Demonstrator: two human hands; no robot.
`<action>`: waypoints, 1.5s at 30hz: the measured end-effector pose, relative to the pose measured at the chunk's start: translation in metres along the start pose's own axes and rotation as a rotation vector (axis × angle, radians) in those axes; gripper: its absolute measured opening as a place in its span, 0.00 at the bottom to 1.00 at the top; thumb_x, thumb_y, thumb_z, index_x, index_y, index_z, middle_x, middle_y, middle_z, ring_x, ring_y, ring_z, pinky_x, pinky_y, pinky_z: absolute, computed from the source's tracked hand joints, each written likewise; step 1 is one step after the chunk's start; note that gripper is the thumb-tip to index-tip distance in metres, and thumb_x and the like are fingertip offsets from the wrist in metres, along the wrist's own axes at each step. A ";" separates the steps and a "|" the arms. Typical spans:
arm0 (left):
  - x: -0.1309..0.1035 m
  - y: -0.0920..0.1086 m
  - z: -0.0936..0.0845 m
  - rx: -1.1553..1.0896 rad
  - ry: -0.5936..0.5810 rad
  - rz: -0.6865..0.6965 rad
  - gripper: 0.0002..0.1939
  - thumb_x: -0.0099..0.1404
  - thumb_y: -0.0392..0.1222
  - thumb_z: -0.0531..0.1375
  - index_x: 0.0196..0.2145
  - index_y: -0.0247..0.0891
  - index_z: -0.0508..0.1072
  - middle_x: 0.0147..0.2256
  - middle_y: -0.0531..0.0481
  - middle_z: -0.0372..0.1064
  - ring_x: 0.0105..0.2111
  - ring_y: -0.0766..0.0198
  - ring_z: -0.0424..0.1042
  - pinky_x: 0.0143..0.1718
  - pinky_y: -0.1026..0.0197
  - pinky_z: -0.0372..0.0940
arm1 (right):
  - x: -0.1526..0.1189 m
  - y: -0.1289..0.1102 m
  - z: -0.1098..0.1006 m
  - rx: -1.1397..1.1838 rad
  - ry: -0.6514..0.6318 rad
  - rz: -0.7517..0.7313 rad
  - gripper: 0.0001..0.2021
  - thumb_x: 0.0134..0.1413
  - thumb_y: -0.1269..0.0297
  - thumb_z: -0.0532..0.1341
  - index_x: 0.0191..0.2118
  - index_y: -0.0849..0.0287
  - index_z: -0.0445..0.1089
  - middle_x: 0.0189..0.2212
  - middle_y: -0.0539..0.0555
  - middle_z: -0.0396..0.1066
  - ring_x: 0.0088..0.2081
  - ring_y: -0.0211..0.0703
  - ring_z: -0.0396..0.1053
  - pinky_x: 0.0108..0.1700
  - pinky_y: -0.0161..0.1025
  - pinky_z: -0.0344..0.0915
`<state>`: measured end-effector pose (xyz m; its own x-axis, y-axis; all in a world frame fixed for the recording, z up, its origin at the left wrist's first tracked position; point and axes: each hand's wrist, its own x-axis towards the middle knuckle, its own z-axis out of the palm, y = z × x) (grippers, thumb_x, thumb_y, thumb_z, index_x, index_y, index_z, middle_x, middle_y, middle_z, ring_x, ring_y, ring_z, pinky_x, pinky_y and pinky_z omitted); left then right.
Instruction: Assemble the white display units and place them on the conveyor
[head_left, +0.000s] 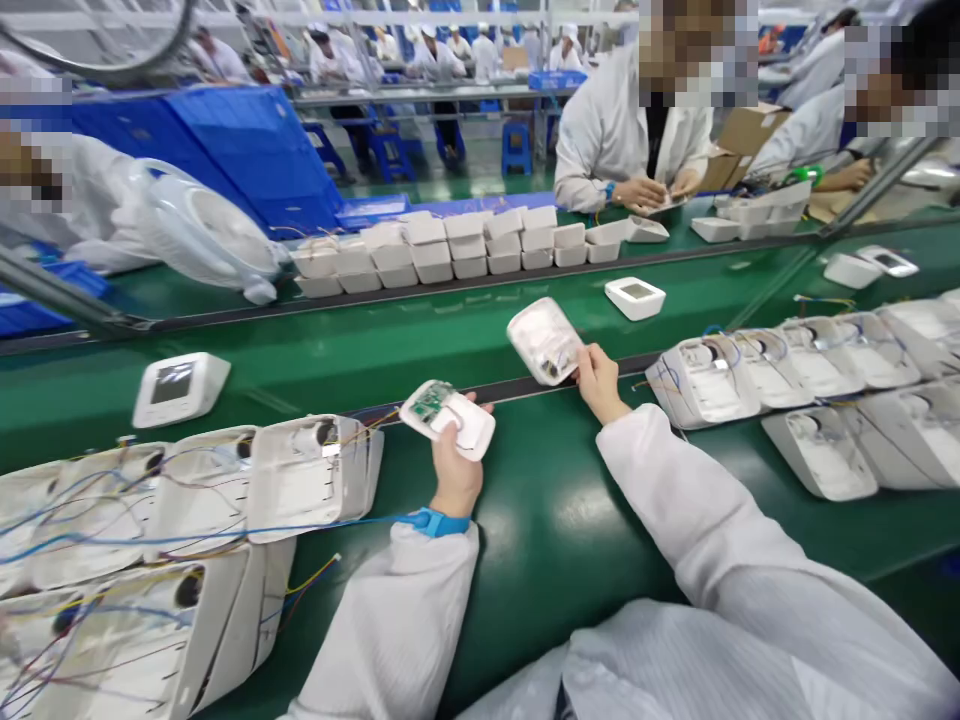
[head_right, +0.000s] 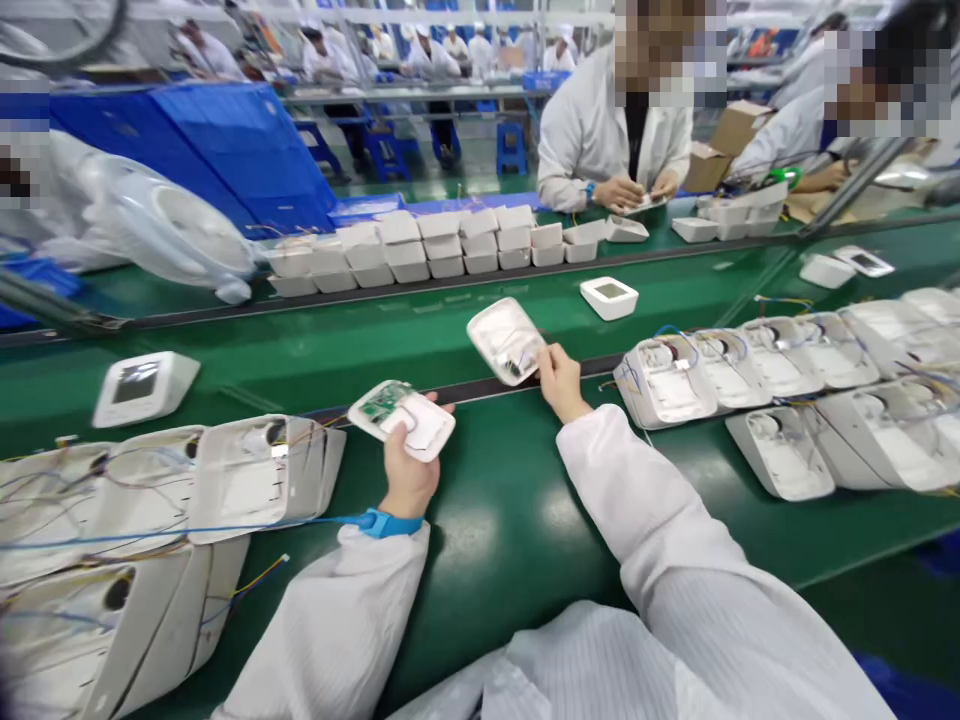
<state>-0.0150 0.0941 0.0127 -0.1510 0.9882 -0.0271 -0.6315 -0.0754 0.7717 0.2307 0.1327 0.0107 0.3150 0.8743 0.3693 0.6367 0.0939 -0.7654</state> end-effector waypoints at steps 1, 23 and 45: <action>0.001 0.000 -0.001 0.000 0.005 0.062 0.24 0.58 0.49 0.60 0.51 0.39 0.71 0.45 0.45 0.77 0.43 0.53 0.78 0.52 0.49 0.69 | -0.019 0.000 -0.011 -0.005 -0.037 -0.033 0.24 0.66 0.45 0.42 0.30 0.56 0.62 0.22 0.50 0.68 0.26 0.39 0.67 0.34 0.36 0.63; -0.093 -0.003 0.011 0.097 -0.310 -0.302 0.27 0.57 0.55 0.60 0.49 0.37 0.74 0.51 0.38 0.73 0.56 0.38 0.69 0.55 0.42 0.66 | -0.089 -0.092 -0.084 0.286 -0.606 -0.085 0.09 0.60 0.60 0.61 0.37 0.54 0.79 0.36 0.52 0.80 0.39 0.43 0.77 0.42 0.41 0.72; -0.097 0.015 0.004 0.194 -0.428 -0.446 0.36 0.49 0.63 0.66 0.49 0.37 0.75 0.49 0.37 0.74 0.55 0.36 0.68 0.54 0.41 0.67 | -0.109 -0.083 -0.056 0.010 -0.365 -0.128 0.07 0.62 0.62 0.59 0.38 0.53 0.75 0.32 0.51 0.78 0.33 0.42 0.74 0.36 0.39 0.67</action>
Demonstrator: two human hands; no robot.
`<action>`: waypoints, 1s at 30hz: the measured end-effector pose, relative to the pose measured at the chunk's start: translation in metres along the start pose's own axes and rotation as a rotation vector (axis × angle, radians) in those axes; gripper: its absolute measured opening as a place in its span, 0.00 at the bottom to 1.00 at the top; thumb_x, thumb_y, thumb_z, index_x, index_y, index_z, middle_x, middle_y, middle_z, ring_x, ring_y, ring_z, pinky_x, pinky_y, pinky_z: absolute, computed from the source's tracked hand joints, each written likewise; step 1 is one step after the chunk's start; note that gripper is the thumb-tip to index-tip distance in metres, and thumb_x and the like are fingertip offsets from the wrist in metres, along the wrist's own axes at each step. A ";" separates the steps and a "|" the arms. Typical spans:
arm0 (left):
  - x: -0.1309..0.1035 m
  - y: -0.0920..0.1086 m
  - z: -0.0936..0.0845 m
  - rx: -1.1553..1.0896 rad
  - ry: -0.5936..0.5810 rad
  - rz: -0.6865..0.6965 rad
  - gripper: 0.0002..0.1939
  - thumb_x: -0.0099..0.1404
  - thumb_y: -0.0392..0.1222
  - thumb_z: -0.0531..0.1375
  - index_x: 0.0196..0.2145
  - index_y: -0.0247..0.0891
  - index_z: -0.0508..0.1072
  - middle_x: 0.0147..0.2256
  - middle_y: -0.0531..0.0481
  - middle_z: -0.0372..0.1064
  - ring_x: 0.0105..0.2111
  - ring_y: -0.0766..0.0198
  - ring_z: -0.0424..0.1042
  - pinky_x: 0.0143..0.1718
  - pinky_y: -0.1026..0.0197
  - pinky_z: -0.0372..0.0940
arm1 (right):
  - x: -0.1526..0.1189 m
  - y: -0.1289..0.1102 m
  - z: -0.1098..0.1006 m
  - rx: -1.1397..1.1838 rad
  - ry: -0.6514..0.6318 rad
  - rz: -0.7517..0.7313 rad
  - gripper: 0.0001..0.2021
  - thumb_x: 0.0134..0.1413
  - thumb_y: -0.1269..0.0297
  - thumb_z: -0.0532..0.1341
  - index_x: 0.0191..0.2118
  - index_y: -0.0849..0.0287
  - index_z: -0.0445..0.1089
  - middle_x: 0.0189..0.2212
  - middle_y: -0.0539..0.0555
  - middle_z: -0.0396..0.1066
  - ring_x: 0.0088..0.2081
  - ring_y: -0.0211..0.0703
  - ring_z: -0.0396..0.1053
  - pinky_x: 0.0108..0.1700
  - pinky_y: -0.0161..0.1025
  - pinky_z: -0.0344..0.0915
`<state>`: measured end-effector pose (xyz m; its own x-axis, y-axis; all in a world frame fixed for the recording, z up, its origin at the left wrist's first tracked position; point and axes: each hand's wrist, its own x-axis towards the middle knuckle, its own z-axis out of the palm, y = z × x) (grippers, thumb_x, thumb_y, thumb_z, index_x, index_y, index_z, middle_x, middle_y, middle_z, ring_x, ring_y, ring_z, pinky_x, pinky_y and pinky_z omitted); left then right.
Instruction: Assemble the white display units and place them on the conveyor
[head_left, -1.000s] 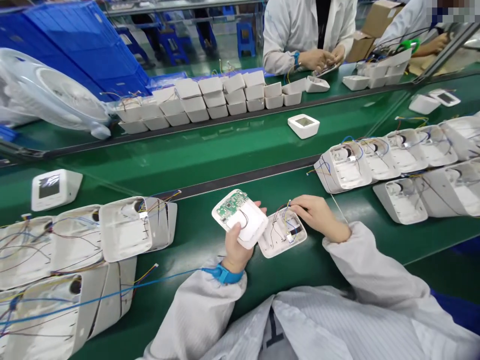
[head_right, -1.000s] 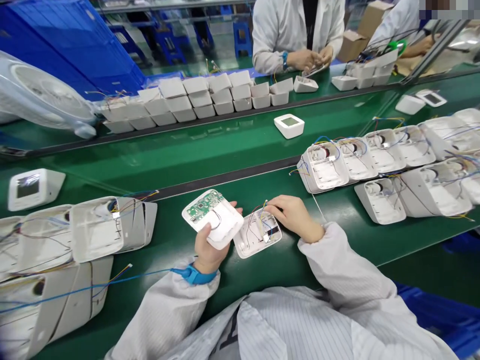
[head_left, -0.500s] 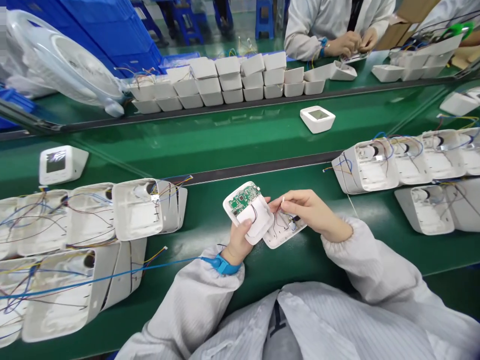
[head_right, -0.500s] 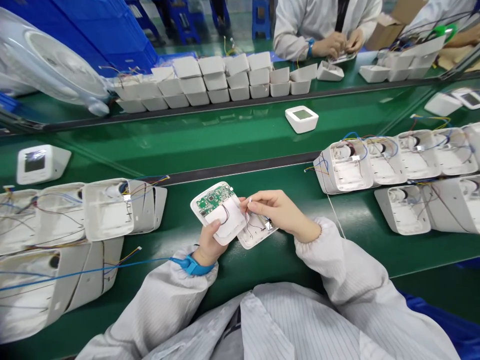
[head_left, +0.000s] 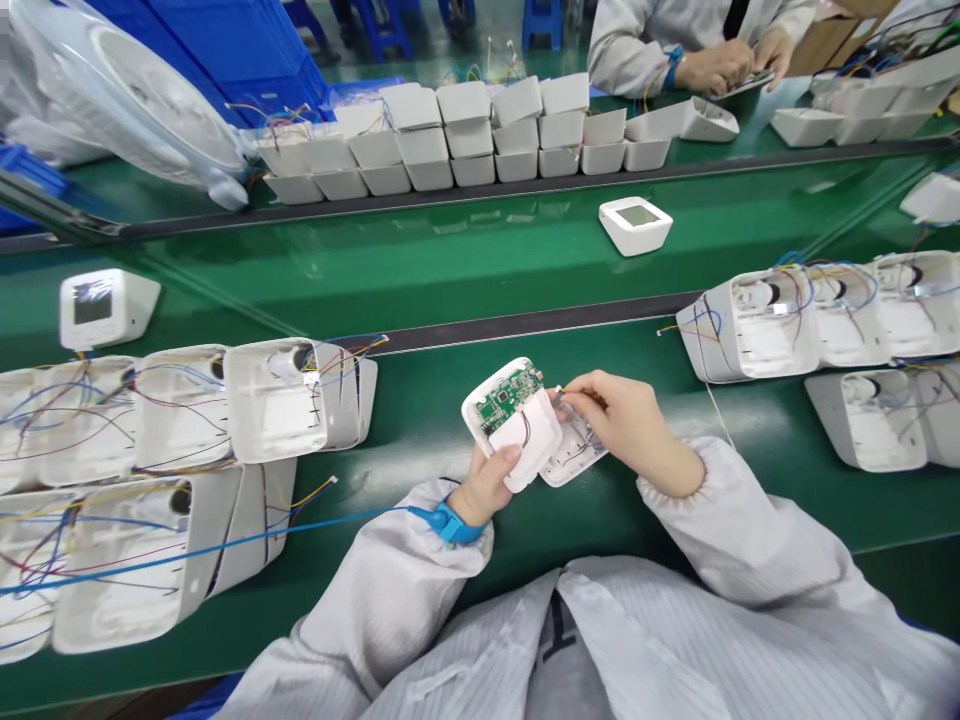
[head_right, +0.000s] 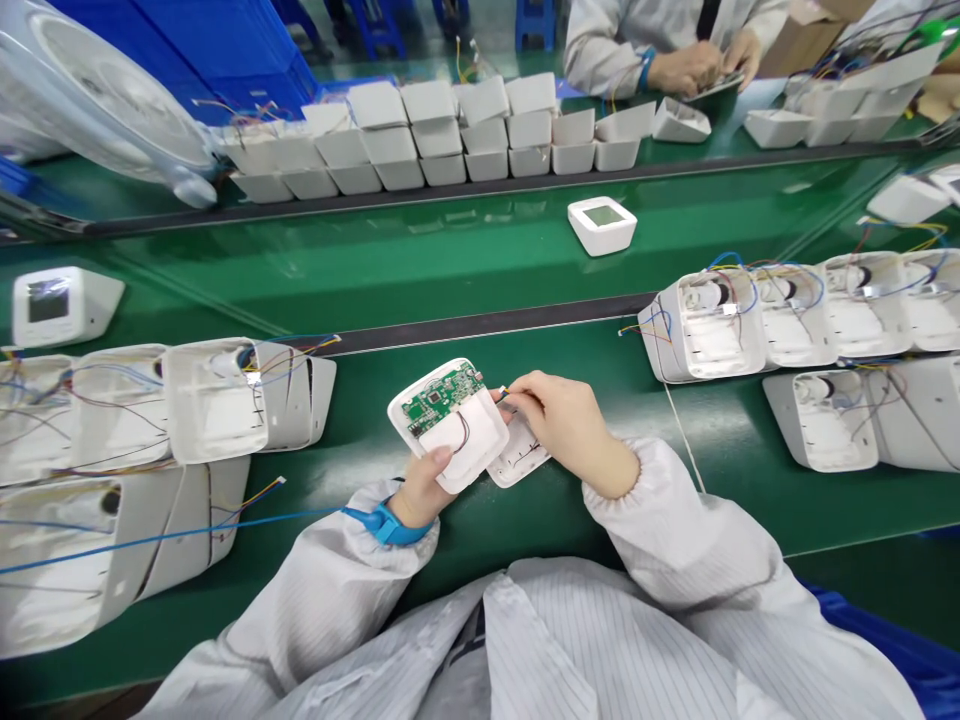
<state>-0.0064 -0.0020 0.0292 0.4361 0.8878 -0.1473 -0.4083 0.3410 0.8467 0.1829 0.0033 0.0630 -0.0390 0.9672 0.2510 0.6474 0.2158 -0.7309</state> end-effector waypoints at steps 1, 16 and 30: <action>-0.001 -0.001 -0.001 -0.007 -0.007 -0.006 0.35 0.49 0.63 0.66 0.49 0.37 0.75 0.49 0.37 0.74 0.55 0.36 0.68 0.55 0.41 0.67 | 0.000 0.002 0.001 -0.096 0.011 -0.048 0.09 0.63 0.63 0.58 0.35 0.54 0.75 0.31 0.52 0.78 0.33 0.43 0.74 0.36 0.39 0.66; -0.002 -0.011 -0.006 0.017 0.076 0.022 0.33 0.50 0.58 0.69 0.50 0.37 0.74 0.50 0.41 0.74 0.55 0.40 0.69 0.58 0.42 0.63 | -0.002 -0.009 -0.003 -0.073 -0.130 -0.146 0.07 0.63 0.63 0.59 0.33 0.55 0.70 0.32 0.50 0.75 0.33 0.39 0.71 0.37 0.37 0.63; -0.004 -0.021 -0.008 0.076 -0.035 0.097 0.31 0.59 0.54 0.66 0.57 0.40 0.71 0.58 0.43 0.69 0.60 0.43 0.64 0.64 0.43 0.57 | -0.010 -0.022 0.010 0.141 -0.039 -0.008 0.07 0.60 0.64 0.60 0.31 0.56 0.68 0.28 0.49 0.73 0.28 0.36 0.68 0.34 0.36 0.65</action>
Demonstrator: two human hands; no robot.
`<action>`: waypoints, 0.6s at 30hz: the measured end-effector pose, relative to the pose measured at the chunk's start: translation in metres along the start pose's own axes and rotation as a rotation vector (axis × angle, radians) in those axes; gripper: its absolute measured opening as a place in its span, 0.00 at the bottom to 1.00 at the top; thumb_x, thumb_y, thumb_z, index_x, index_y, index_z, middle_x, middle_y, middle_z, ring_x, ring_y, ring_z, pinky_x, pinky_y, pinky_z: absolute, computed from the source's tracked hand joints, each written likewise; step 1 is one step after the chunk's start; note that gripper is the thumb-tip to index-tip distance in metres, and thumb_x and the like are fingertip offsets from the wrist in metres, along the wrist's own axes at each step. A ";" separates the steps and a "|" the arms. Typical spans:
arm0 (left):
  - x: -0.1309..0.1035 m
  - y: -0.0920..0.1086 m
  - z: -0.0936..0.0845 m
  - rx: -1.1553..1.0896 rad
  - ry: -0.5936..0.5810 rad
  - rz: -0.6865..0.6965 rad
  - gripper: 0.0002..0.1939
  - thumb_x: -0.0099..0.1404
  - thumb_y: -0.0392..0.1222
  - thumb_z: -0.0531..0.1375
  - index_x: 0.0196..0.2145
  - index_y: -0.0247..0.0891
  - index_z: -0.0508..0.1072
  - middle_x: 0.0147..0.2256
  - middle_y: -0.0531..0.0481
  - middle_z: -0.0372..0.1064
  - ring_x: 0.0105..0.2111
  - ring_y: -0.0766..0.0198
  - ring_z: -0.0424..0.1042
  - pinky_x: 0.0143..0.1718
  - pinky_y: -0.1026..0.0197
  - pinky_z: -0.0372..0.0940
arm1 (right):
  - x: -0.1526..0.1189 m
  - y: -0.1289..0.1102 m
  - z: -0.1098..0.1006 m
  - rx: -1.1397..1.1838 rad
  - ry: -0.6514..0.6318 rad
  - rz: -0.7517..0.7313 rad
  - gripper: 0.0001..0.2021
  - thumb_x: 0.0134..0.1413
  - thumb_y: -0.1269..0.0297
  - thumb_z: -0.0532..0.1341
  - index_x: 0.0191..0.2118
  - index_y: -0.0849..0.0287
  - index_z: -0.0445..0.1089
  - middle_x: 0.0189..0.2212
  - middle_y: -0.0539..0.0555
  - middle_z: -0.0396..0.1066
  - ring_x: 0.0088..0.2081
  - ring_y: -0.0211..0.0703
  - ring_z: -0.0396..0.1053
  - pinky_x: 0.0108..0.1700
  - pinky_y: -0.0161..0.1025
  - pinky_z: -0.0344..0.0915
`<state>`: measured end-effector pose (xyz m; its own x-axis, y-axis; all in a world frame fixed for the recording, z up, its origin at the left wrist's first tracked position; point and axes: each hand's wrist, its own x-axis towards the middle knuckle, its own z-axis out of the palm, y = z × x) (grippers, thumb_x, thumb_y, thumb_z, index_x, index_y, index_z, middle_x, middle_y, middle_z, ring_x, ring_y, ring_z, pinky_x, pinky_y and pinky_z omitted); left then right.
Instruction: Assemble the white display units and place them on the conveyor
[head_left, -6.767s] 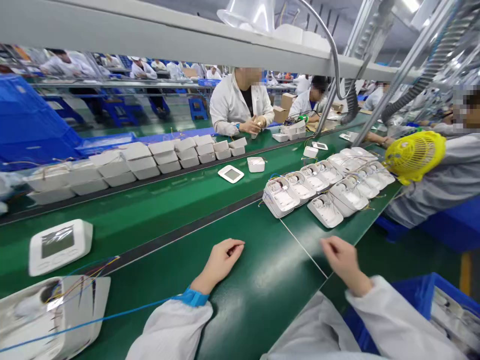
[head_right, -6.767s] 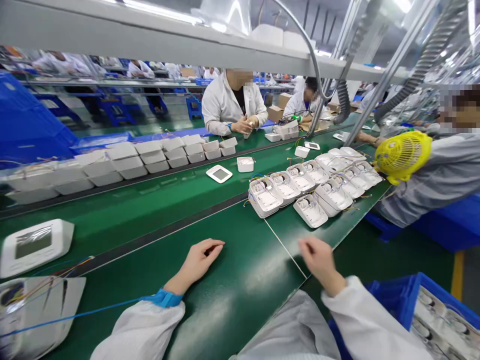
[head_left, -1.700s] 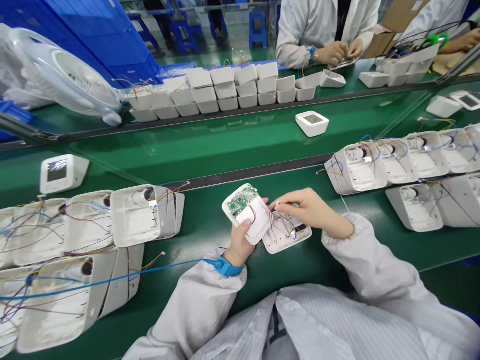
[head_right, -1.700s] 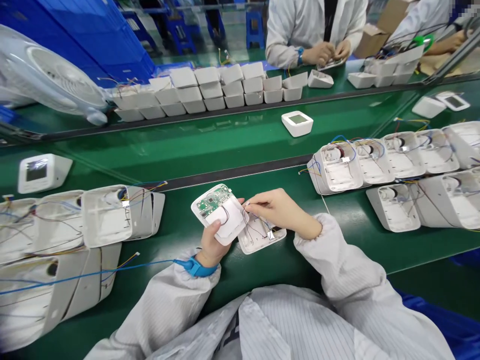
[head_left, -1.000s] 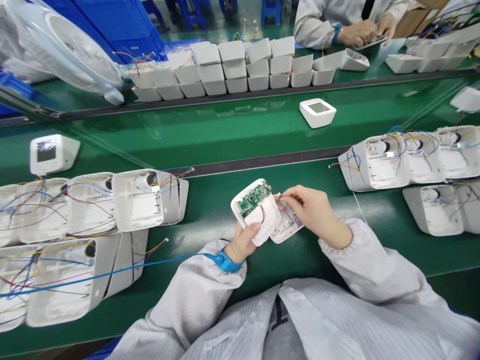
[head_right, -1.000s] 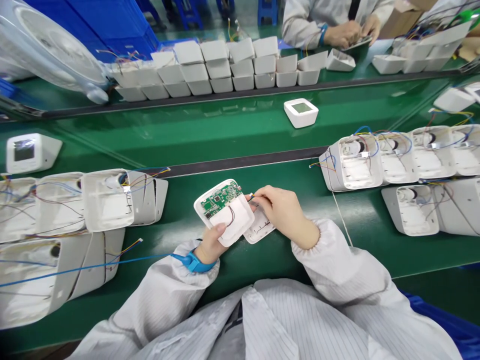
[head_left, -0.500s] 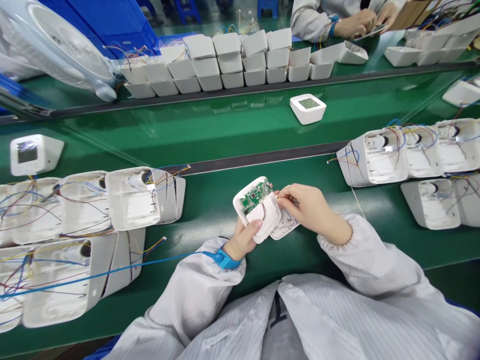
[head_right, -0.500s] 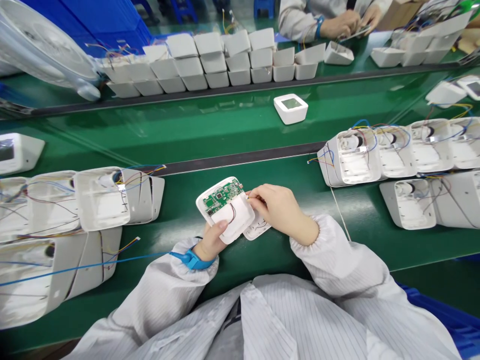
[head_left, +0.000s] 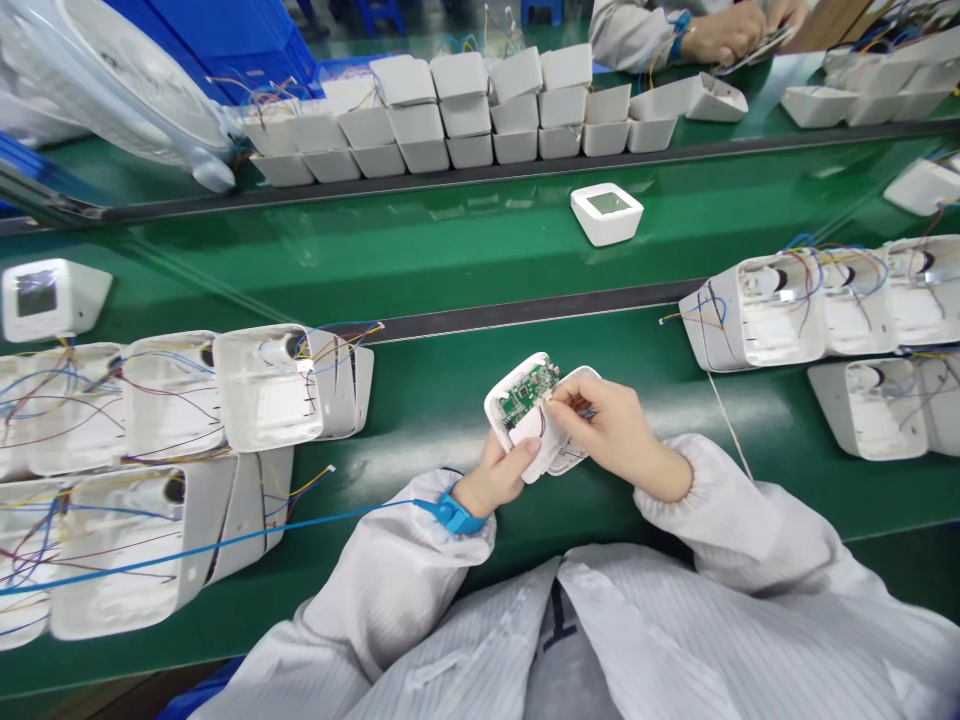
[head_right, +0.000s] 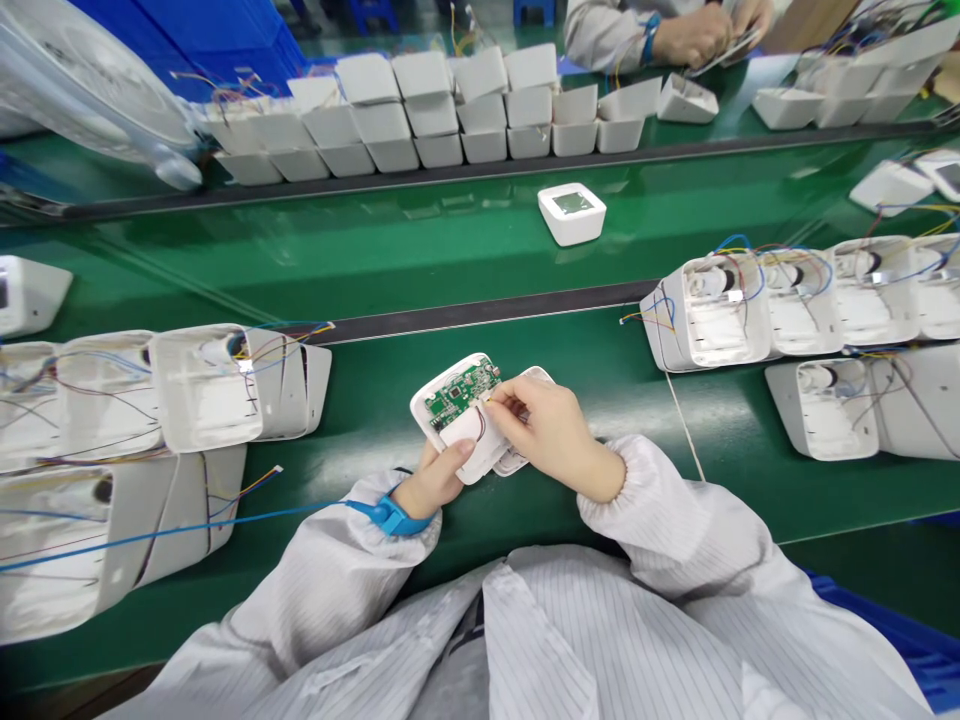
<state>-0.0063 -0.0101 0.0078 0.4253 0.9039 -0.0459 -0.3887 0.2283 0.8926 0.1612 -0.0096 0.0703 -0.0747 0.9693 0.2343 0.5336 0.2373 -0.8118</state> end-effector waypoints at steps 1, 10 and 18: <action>0.000 0.000 0.000 0.012 -0.006 0.009 0.30 0.59 0.54 0.65 0.57 0.40 0.71 0.58 0.43 0.69 0.60 0.43 0.64 0.64 0.43 0.56 | 0.000 0.000 0.000 0.007 0.003 0.008 0.07 0.60 0.64 0.60 0.31 0.56 0.68 0.28 0.49 0.73 0.28 0.37 0.69 0.34 0.36 0.65; 0.005 0.004 0.000 0.106 -0.010 0.061 0.31 0.60 0.53 0.65 0.58 0.39 0.69 0.56 0.42 0.70 0.57 0.44 0.67 0.60 0.44 0.60 | 0.001 0.000 -0.003 -0.034 -0.043 0.025 0.07 0.61 0.63 0.59 0.32 0.57 0.69 0.29 0.50 0.74 0.29 0.38 0.68 0.34 0.36 0.65; 0.006 0.003 -0.003 0.196 0.002 0.038 0.26 0.61 0.54 0.64 0.52 0.37 0.73 0.51 0.42 0.72 0.52 0.47 0.70 0.58 0.45 0.62 | 0.003 0.002 -0.007 -0.101 -0.043 0.019 0.07 0.60 0.63 0.60 0.32 0.57 0.69 0.28 0.49 0.73 0.29 0.38 0.68 0.33 0.36 0.63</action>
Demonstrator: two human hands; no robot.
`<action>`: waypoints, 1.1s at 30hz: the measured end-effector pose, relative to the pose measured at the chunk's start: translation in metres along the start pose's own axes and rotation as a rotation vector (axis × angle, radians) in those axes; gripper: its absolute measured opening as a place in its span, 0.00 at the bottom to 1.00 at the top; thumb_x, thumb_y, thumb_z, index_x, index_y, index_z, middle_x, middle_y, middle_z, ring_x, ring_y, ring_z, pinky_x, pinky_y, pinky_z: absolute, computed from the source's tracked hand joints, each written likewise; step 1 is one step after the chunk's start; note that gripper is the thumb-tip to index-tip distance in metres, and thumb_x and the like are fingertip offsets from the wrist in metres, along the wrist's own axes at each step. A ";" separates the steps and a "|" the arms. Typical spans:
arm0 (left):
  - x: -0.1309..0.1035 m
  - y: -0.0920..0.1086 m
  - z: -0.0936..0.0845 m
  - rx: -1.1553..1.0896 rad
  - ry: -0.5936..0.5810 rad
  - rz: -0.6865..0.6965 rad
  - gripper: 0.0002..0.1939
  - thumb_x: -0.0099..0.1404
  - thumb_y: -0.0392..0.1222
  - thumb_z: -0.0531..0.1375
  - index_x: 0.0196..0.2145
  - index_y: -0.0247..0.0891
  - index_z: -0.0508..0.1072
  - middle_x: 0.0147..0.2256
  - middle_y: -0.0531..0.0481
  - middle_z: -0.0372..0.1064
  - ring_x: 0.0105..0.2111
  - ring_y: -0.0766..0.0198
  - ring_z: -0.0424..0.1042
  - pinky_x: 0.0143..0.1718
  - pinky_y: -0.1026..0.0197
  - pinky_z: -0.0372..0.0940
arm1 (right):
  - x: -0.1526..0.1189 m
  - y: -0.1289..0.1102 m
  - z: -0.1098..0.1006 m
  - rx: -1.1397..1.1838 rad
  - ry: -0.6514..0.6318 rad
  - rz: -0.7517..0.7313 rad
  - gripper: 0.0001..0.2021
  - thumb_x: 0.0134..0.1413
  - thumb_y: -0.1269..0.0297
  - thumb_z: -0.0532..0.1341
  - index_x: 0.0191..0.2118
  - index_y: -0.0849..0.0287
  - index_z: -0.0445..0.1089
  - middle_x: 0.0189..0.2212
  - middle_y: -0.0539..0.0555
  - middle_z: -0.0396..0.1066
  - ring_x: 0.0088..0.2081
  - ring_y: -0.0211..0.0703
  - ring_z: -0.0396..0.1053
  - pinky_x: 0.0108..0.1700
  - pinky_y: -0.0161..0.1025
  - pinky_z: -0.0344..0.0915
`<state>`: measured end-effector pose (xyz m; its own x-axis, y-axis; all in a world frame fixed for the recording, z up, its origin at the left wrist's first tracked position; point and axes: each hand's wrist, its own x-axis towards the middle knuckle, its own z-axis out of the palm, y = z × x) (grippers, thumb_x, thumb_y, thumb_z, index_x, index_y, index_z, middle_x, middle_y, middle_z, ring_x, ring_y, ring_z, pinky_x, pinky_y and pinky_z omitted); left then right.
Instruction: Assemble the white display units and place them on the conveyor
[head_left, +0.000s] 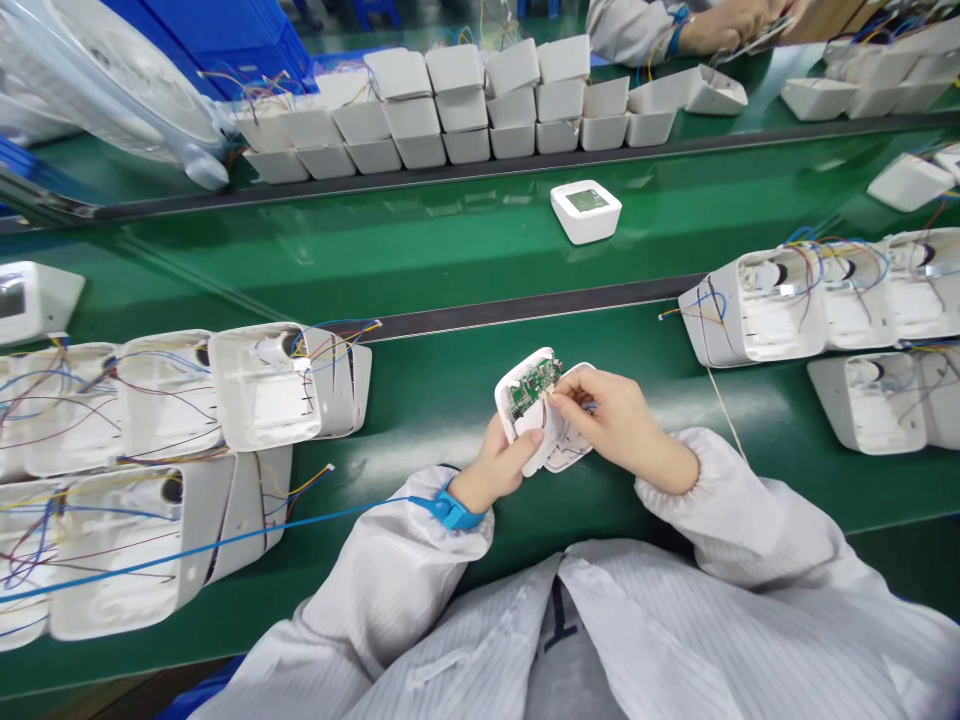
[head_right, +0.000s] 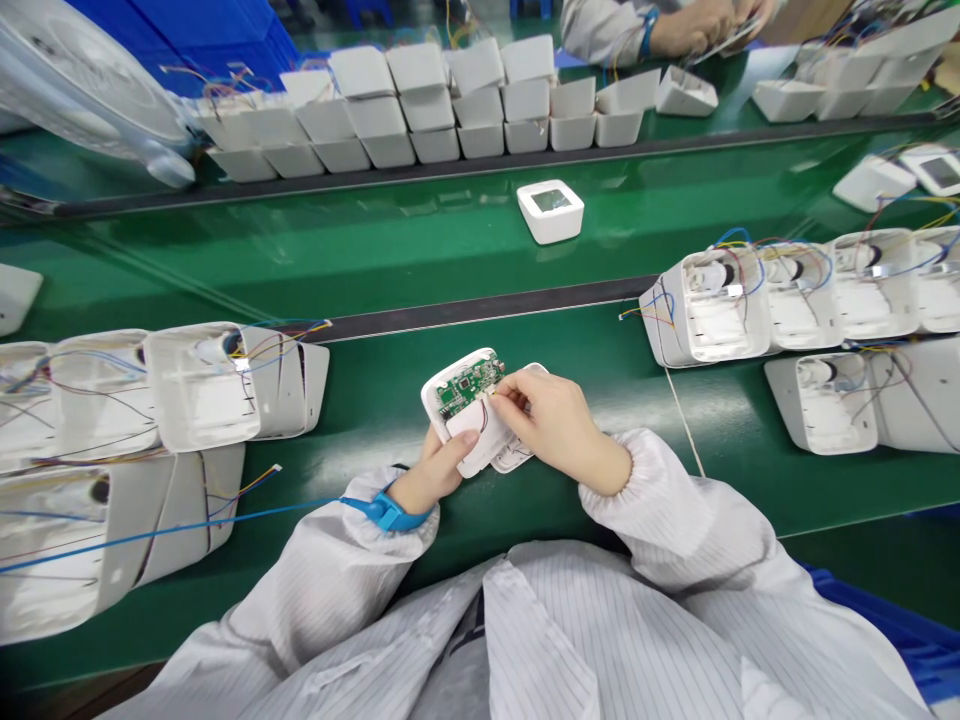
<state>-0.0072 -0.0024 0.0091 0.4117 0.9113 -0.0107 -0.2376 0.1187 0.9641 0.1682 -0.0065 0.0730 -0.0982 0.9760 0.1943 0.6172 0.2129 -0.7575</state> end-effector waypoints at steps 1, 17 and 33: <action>0.000 0.001 0.000 0.011 -0.004 0.012 0.26 0.61 0.54 0.64 0.52 0.37 0.72 0.51 0.42 0.72 0.52 0.47 0.70 0.57 0.45 0.62 | 0.000 0.000 -0.001 0.009 -0.002 0.000 0.07 0.60 0.63 0.60 0.31 0.57 0.70 0.28 0.49 0.73 0.29 0.37 0.68 0.34 0.36 0.63; 0.000 0.003 0.003 0.004 -0.047 0.037 0.30 0.61 0.55 0.63 0.55 0.36 0.70 0.54 0.41 0.70 0.54 0.45 0.68 0.58 0.45 0.62 | 0.001 0.001 -0.002 0.286 -0.083 0.169 0.09 0.57 0.60 0.63 0.30 0.58 0.70 0.26 0.48 0.71 0.25 0.34 0.66 0.28 0.33 0.62; -0.002 0.031 0.011 -0.280 -0.171 -0.226 0.25 0.55 0.52 0.66 0.47 0.35 0.77 0.42 0.43 0.78 0.45 0.46 0.76 0.49 0.47 0.70 | 0.006 0.019 -0.015 -0.034 0.012 -0.335 0.21 0.60 0.56 0.62 0.58 0.51 0.67 0.53 0.56 0.72 0.54 0.49 0.71 0.56 0.48 0.68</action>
<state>-0.0054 -0.0050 0.0419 0.6158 0.7741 -0.1470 -0.3457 0.4331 0.8324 0.1913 0.0024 0.0690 -0.2911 0.8514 0.4363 0.5782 0.5199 -0.6288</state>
